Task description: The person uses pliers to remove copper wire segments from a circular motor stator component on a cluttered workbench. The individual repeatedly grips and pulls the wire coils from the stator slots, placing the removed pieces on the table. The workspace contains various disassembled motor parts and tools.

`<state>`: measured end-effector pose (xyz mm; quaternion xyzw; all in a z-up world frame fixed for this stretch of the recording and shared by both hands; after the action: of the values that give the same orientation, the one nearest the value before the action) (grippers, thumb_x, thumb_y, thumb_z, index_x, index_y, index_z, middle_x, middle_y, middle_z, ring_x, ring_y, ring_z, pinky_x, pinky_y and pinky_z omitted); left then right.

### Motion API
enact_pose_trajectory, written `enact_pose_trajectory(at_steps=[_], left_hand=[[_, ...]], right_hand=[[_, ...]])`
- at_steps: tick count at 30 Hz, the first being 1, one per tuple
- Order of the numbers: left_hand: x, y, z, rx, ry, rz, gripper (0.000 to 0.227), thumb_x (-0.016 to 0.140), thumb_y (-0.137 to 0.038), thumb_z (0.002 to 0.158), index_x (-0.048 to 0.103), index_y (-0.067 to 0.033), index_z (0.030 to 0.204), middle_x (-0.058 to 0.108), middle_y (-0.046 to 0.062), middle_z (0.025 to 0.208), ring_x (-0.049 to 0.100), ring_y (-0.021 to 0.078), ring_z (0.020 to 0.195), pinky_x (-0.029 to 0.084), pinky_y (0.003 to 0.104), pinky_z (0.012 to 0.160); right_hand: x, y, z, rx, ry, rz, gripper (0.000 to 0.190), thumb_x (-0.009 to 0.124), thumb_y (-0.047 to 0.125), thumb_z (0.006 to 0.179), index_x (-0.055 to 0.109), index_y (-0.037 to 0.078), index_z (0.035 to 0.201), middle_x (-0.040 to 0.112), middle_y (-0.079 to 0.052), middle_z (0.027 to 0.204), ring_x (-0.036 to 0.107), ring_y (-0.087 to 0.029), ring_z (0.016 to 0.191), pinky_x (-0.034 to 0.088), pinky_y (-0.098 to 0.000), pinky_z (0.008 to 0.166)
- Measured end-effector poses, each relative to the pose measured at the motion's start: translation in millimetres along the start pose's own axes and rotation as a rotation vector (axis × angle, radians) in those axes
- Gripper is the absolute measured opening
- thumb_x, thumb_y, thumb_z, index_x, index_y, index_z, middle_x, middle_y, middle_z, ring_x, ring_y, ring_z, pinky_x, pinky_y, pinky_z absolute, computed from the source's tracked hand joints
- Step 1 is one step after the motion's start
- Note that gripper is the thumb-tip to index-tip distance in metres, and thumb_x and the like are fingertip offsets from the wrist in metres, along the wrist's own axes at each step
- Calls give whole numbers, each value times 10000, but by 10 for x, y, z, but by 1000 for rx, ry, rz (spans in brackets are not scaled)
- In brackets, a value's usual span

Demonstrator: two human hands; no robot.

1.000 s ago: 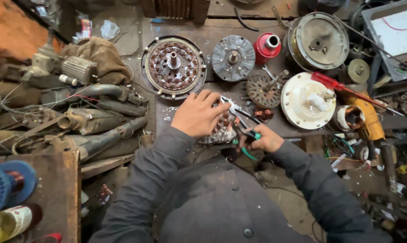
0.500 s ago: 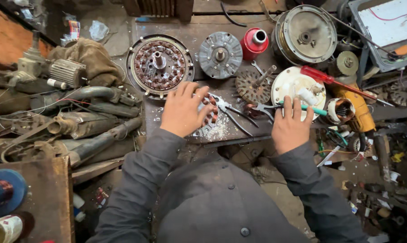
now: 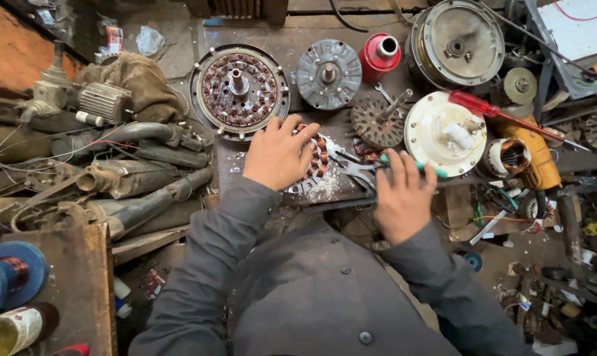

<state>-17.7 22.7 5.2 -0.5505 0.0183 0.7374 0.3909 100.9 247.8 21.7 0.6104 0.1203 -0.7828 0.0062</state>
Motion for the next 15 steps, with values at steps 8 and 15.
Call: enact_pose_trajectory(at_steps=[8, 15], left_hand=[[24, 102, 65, 65, 52, -92, 332, 680, -294, 891, 709, -193, 1206, 643, 55, 1144, 602, 300, 997, 519, 439, 777], [-170, 10, 218, 147, 74, -69, 358, 667, -307, 853, 716, -199, 1190, 659, 48, 1141, 605, 290, 1015, 514, 446, 758]], right_hand=[[-19, 113, 182, -202, -119, -181, 272, 590, 181, 925, 738, 73, 1127, 509, -115, 1577, 419, -291, 1476, 238, -614, 1201], [-121, 79, 459, -350, -159, -203, 323, 575, 193, 871, 727, 60, 1123, 527, -140, 1536, 436, -311, 1456, 231, -618, 1184]])
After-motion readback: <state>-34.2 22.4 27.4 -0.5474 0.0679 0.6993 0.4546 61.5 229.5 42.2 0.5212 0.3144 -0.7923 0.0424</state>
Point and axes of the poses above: each hand's wrist, its own z-axis towards the middle knuckle, its own x-axis out of the palm, y = z × x, the point moved 3 cm from there along z, towards the middle knuckle
